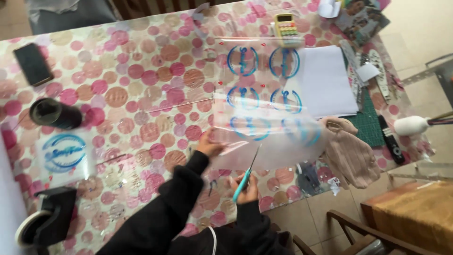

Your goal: Cutting out circular stickers from a transparent plastic sheet using scissors

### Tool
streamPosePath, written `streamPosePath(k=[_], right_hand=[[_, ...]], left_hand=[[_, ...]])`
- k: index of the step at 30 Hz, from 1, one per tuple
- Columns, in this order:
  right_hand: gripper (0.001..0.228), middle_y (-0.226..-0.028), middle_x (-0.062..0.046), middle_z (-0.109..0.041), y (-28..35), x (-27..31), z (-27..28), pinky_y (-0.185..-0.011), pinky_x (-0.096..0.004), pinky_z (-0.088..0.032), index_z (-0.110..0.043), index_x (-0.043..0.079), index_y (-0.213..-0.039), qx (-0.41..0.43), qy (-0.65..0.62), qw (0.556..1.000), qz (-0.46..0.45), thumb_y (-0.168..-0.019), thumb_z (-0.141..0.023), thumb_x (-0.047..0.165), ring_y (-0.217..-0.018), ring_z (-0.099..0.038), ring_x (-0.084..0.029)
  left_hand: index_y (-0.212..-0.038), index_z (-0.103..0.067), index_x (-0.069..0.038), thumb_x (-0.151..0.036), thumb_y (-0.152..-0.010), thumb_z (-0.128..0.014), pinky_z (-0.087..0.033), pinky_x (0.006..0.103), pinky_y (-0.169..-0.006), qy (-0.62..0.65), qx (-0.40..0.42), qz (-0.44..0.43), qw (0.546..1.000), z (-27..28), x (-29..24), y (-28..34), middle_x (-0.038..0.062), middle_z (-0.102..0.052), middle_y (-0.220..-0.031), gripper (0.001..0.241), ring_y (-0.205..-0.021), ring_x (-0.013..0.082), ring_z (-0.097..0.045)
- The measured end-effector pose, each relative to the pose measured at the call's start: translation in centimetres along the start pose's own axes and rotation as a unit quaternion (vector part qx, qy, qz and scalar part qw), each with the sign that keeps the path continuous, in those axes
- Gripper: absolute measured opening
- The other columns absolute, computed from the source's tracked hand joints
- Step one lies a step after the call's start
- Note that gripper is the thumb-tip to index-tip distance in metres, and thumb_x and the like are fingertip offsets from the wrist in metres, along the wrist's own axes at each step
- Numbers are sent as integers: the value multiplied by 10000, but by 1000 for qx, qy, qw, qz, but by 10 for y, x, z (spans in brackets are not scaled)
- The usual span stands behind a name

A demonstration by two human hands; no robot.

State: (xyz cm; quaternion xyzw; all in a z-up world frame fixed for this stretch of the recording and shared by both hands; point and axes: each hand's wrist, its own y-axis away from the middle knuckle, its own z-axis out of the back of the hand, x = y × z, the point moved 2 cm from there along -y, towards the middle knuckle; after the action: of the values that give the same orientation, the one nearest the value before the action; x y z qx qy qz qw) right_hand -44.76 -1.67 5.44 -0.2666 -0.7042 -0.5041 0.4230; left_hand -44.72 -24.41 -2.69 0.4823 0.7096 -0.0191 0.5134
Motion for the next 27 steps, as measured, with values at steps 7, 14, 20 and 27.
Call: streamPosePath(k=[7,14,20,27], right_hand=[[401,-866,-338,-739,57,-20,99,-349,-483,-621,-471,132,-1240,259,-95,958,-81,-921,-708,75,-597,-774,-426],[711,-824,-271,-614,49,-17,121,-356,-429,-591,-291,174,-1490,312,71,931,-174,-886,-656,261,-545,-689,-349],[649,-707,-150,-615,64,9,82,-403,-321,-571,-361,197,-1575,367,240,882,-175,-965,-576,251,-542,-698,-261],[648,-614,-141,-585,45,-38,110,-325,-303,-515,-320,140,-1594,500,317,771,-233,-1014,-492,369,-451,-631,-234]], left_hand=[[-1543,-433,-249,-138,-730,-874,-571,320,-559,-388,112,96,910,231,-187,50,199,-796,-970,932,-703,186,-711],[-1163,-705,-332,-225,-791,-676,-502,487,-647,-860,-176,-220,426,366,-181,36,167,-616,-962,389,-783,384,-636],[-903,-725,-295,-556,-917,-593,-494,513,-627,-836,-161,-282,443,208,-14,153,-12,-722,-882,293,-817,262,-680],[-1630,-302,-196,-805,-750,-637,-112,739,-1192,-796,-121,-236,544,118,80,299,185,-227,-1697,1121,-1563,464,-152]])
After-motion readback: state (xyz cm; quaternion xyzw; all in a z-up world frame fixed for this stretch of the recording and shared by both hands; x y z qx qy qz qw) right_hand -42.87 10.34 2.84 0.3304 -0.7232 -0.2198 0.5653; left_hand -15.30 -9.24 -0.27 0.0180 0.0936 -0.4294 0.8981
